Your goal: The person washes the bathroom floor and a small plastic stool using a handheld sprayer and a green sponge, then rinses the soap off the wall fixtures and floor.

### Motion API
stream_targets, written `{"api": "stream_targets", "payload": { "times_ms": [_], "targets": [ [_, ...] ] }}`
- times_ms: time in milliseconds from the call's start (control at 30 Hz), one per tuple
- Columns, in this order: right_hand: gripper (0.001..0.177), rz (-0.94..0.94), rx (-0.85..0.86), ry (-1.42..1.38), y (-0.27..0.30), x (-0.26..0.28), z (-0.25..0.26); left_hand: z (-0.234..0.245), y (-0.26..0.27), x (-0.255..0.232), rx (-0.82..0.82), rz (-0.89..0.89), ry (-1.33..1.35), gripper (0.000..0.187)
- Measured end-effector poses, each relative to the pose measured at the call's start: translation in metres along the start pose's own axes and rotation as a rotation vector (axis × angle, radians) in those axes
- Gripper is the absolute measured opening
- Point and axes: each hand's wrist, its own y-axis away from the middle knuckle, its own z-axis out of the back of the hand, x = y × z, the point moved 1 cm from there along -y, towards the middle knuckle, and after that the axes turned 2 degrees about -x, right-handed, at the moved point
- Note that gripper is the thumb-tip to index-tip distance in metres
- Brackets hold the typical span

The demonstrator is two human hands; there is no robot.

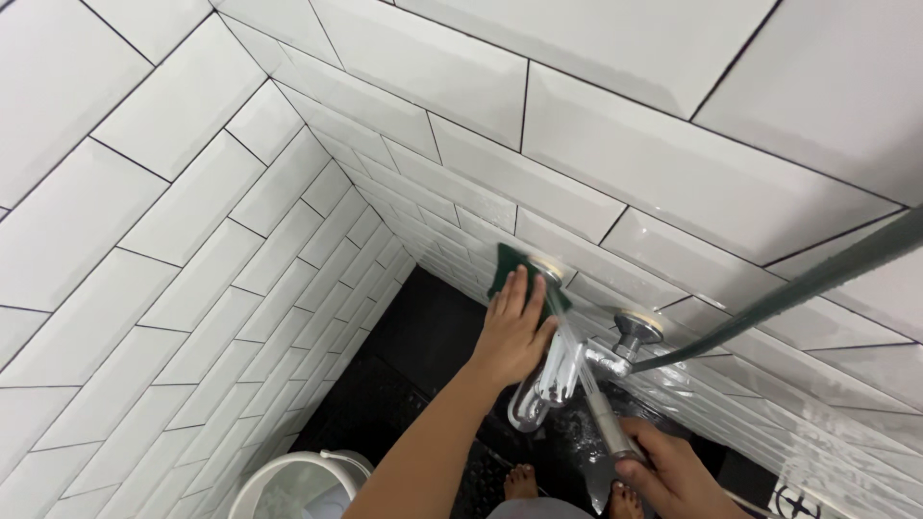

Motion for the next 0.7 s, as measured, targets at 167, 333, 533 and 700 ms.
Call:
{"api": "stream_targets", "payload": {
  "times_ms": [167, 333, 533, 700],
  "targets": [
    [0.048, -0.049, 0.020, 0.133, -0.004, 0.005, -0.001, -0.009, -0.006, -0.018, -0.161, 0.128, 0.095, 0.030],
    [0.047, -0.110, 0.038, 0.097, -0.003, 0.003, 0.004, -0.009, -0.047, -0.023, -0.005, 0.713, 0.324, 0.067],
    [0.046, -0.049, 0.017, 0.099, -0.005, 0.000, 0.000, -0.027, -0.077, 0.018, 0.642, 0.737, 0.458, 0.060],
    [0.051, -0.064, 0.031, 0.090, -0.004, -0.004, -0.002, -0.068, -0.069, 0.059, 0.754, 1.034, 1.126, 0.070]
  ]
}}
